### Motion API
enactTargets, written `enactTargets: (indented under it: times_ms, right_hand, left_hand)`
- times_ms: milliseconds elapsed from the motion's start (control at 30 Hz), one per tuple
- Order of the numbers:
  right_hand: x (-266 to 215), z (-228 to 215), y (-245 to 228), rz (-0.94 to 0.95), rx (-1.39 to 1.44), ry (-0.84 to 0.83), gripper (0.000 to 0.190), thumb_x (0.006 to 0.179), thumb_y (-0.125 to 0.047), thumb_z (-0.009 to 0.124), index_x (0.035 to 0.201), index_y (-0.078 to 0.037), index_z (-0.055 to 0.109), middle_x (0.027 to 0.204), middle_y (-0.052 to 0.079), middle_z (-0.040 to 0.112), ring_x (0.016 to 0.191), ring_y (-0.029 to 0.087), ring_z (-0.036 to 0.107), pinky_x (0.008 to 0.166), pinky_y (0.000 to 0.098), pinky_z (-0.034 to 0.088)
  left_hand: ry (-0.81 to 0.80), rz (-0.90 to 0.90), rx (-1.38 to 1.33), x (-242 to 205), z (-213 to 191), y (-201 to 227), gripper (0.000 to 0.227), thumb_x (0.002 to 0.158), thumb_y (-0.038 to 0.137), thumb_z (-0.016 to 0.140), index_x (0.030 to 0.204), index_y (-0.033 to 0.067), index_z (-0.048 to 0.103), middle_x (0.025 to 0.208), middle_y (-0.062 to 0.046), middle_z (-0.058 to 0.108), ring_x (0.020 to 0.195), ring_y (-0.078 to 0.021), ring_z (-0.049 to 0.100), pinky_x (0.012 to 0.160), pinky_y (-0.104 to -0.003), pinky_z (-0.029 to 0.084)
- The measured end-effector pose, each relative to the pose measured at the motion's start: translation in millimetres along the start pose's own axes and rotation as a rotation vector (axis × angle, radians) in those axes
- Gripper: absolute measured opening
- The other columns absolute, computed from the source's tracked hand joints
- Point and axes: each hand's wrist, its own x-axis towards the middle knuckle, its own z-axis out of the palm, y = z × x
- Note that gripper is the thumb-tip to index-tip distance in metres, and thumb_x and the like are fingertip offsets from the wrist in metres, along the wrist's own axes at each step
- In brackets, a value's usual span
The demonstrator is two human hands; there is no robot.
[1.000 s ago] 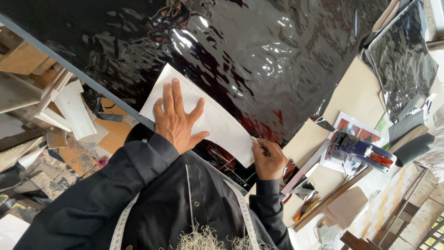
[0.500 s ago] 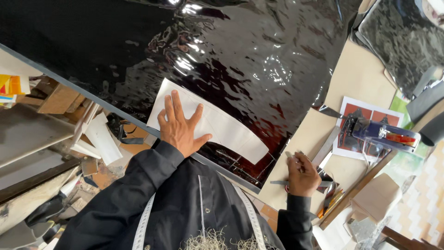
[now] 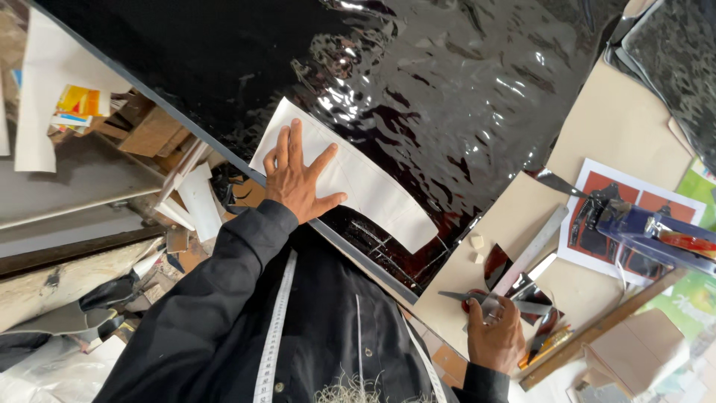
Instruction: The person uses a ruler and chalk to mark a white paper template on a black glossy sheet, then cuts the sheet along the marked lines with scissors. The person repeats the process with a second template, marking and cutting the material.
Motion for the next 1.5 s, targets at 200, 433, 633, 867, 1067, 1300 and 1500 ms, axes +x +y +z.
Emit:
enactTargets:
  times_ms: [200, 433, 633, 867, 1067, 1300, 1500]
  right_hand:
    - [1, -6, 5, 0.035, 0.145, 0.012, 0.061, 0.075, -0.034, 0.088, 0.122, -0.003, 0.063, 0.103, 0.015, 0.074, 0.086, 0.028, 0.073, 0.078, 0.0398, 0.057]
    - [-5, -8, 23, 0.003, 0.380, 0.039, 0.029, 0.084, -0.020, 0.083, 0.106, -0.003, 0.076, 0.101, 0.013, 0.075, 0.080, 0.019, 0.073, 0.073, 0.0315, 0.056]
    - [1, -13, 57, 0.124, 0.622, -0.020, 0.030, 0.084, -0.012, 0.082, 0.113, -0.004, 0.076, 0.099, 0.006, 0.075, 0.079, 0.010, 0.068, 0.072, 0.0262, 0.055]
    - [42, -52, 97, 0.133, 0.509, 0.210, 0.030, 0.088, -0.012, 0.082, 0.117, -0.005, 0.078, 0.097, 0.007, 0.072, 0.089, 0.014, 0.066, 0.078, 0.0276, 0.054]
    - [19, -41, 51, -0.165, 0.194, 0.247, 0.023, 0.100, -0.033, 0.076, 0.108, -0.011, 0.079, 0.099, 0.014, 0.074, 0.085, 0.028, 0.070, 0.081, 0.0430, 0.056]
    - [9, -6, 4, 0.191, -0.194, -0.223, 0.062, 0.083, -0.076, 0.065, 0.097, -0.018, 0.082, 0.072, 0.014, 0.074, 0.073, 0.032, 0.074, 0.068, 0.0435, 0.055]
    - [15, -3, 20, 0.186, -0.160, -0.212, 0.049, 0.080, -0.064, 0.072, 0.093, -0.017, 0.082, 0.076, 0.011, 0.076, 0.079, 0.032, 0.074, 0.072, 0.0433, 0.055]
  left_hand:
    - [0.005, 0.011, -0.044, -4, 4, -2, 0.093, 0.081, 0.073, 0.070, 0.159, 0.0273, 0.046, 0.167, -0.036, 0.001, 0.153, -0.0493, 0.002, 0.115, -0.058, 0.017]
    - [-0.028, 0.009, 0.001, -1, -1, 1, 0.093, 0.082, 0.073, 0.069, 0.158, 0.0257, 0.047, 0.165, -0.036, 0.002, 0.151, -0.0495, 0.003, 0.112, -0.060, 0.018]
    - [0.029, 0.046, 0.015, -3, -1, -1, 0.090, 0.086, 0.074, 0.068, 0.158, 0.0238, 0.049, 0.166, -0.037, 0.007, 0.152, -0.0503, 0.005, 0.113, -0.062, 0.020]
    - [0.044, 0.054, -0.065, -8, -11, 0, 0.086, 0.091, 0.070, 0.067, 0.159, 0.0202, 0.052, 0.169, -0.038, 0.011, 0.154, -0.0547, 0.017, 0.110, -0.068, 0.027]
    - [0.046, 0.043, 0.027, -6, 0, -2, 0.090, 0.086, 0.070, 0.071, 0.159, 0.0213, 0.052, 0.167, -0.037, 0.008, 0.152, -0.0549, 0.014, 0.108, -0.067, 0.026]
    - [0.069, 0.050, -0.008, -5, 0, -2, 0.090, 0.084, 0.072, 0.070, 0.157, 0.0220, 0.050, 0.165, -0.037, 0.005, 0.151, -0.0527, 0.008, 0.111, -0.061, 0.022]
    - [0.018, 0.023, 0.012, -3, 5, -1, 0.090, 0.082, 0.071, 0.071, 0.156, 0.0251, 0.050, 0.166, -0.036, 0.005, 0.152, -0.0507, 0.005, 0.110, -0.062, 0.021]
